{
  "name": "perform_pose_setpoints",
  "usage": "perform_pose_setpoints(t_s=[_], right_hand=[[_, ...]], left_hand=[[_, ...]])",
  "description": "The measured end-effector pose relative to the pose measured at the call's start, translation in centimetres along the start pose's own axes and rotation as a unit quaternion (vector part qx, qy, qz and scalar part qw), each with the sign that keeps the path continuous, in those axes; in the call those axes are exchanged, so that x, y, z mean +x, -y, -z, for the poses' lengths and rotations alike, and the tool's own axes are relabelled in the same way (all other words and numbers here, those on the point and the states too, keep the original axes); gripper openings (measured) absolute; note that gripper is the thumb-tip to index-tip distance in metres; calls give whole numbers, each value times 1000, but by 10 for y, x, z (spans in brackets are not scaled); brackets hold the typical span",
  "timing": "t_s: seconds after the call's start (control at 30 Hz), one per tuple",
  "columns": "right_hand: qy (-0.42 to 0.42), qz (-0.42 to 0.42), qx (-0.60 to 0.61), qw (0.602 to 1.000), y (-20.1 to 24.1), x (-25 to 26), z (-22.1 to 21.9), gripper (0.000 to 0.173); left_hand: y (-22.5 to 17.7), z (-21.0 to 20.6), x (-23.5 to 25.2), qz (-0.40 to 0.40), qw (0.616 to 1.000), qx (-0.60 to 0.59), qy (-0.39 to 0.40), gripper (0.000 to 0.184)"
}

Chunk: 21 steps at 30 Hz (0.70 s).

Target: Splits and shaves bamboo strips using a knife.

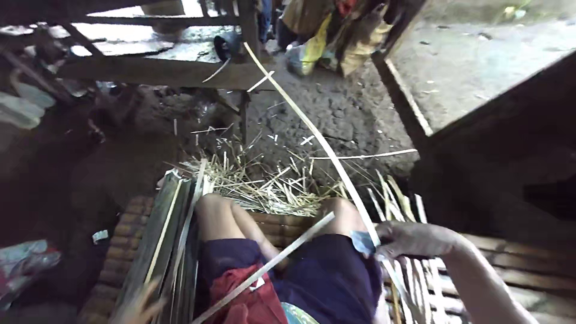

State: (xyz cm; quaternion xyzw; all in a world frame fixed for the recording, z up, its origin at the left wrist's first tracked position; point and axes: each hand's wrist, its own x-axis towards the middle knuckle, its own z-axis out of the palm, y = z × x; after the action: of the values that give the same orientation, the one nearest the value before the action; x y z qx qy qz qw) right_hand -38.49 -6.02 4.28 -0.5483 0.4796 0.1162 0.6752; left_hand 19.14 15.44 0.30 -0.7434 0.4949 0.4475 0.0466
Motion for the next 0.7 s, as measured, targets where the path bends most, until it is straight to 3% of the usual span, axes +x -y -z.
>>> perform_pose_setpoints(t_s=[0.1, 0.2, 0.3, 0.4, 0.47, 0.7], right_hand=[[54, 22, -53, 997, 16, 8, -21, 11], [85, 29, -91, 992, 15, 11, -37, 9], [97, 10, -95, 991, 12, 8, -52, 11], [92, -5, -92, 992, 6, 4, -60, 14], [87, -19, -94, 992, 2, 4, -61, 13], [7, -45, -105, 993, -21, -9, -54, 11]], left_hand=[[-125, 13, 51, -158, 957, -219, -104, 58], [-213, 8, 87, -267, 852, -448, -43, 59], [-268, 12, 88, -314, 779, -540, 47, 52], [-287, 9, 88, -305, 739, -599, 36, 32], [-286, 4, 92, -305, 735, -605, 27, 22], [-282, -9, 94, -302, 765, -569, 14, 31]])
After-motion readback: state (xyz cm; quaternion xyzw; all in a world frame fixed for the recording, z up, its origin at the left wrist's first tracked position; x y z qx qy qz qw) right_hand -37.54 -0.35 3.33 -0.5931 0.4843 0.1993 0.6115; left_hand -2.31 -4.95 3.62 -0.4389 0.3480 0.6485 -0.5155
